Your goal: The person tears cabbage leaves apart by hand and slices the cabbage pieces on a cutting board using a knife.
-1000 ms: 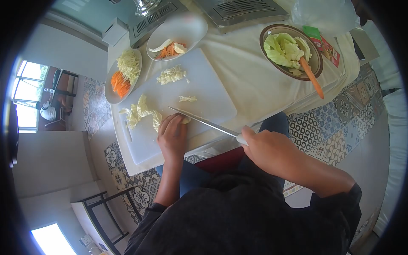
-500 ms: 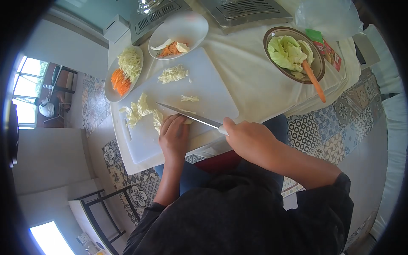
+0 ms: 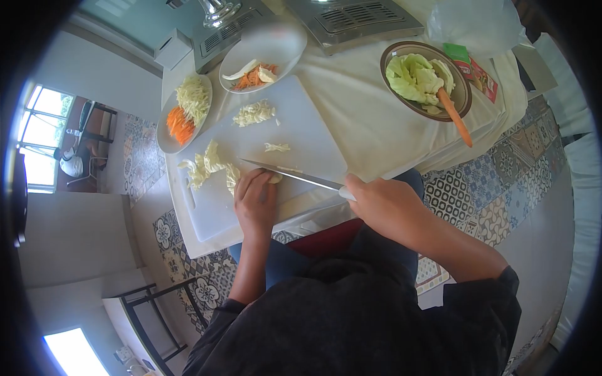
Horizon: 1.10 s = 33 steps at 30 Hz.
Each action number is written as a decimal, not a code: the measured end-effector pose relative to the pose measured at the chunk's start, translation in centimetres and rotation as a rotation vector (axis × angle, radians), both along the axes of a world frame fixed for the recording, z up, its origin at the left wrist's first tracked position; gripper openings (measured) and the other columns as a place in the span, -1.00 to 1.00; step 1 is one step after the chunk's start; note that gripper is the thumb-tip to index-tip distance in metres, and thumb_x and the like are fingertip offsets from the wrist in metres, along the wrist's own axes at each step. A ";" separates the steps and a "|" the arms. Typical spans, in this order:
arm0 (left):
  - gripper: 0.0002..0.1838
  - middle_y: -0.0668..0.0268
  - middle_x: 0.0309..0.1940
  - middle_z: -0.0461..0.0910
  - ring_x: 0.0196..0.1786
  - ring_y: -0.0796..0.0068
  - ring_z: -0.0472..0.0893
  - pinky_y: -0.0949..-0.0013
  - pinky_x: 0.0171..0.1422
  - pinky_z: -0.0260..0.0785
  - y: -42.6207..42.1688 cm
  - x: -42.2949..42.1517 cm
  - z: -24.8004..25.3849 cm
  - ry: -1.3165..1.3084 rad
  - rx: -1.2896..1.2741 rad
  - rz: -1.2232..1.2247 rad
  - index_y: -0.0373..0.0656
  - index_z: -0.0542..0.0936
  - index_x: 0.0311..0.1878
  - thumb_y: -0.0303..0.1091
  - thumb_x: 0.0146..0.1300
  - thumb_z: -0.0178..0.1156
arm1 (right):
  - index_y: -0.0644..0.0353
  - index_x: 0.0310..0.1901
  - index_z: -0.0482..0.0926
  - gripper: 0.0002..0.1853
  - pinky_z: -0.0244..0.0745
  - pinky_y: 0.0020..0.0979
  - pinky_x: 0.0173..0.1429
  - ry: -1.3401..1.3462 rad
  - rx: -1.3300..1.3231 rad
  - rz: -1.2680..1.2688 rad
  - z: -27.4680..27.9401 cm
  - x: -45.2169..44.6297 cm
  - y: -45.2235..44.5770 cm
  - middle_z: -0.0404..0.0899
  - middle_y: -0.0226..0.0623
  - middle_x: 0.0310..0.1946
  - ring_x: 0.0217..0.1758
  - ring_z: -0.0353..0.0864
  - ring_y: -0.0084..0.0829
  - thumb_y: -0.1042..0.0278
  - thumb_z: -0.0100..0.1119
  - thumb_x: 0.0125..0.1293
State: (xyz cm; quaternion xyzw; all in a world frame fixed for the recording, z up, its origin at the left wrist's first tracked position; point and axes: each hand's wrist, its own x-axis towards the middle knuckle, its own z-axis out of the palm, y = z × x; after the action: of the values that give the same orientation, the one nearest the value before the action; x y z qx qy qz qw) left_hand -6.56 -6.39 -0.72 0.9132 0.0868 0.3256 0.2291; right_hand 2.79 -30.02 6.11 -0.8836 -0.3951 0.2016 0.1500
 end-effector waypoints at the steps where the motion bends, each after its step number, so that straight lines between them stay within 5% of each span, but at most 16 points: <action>1: -0.74 0.17 -0.14 0.64 -0.05 0.11 0.61 0.15 0.08 0.48 0.1 0.0 0.0 0.003 -0.006 -0.015 -0.25 0.66 -0.17 -0.64 0.01 0.28 | 0.25 -0.09 0.40 -0.75 0.51 0.00 -0.36 -0.008 0.004 0.007 0.0 0.1 -0.1 0.60 -0.05 -0.56 -0.41 0.66 0.03 0.27 0.13 0.34; 33: -0.78 0.24 -0.11 0.59 -0.07 0.12 0.56 0.13 0.05 0.42 0.8 0.6 0.5 0.061 0.171 -0.008 -0.18 0.65 -0.18 -0.58 0.07 0.27 | 0.22 -0.19 0.39 -0.77 0.48 0.02 -0.41 -0.011 0.211 -0.048 -1.5 -1.3 1.3 0.57 -0.06 -0.59 -0.48 0.62 0.05 0.23 0.11 0.40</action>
State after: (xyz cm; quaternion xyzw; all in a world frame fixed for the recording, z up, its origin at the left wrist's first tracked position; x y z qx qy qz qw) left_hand -6.00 -5.61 -0.22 0.9393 0.0618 0.3030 0.1489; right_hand 1.51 -28.68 4.62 -0.8731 -0.3938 0.1502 0.2450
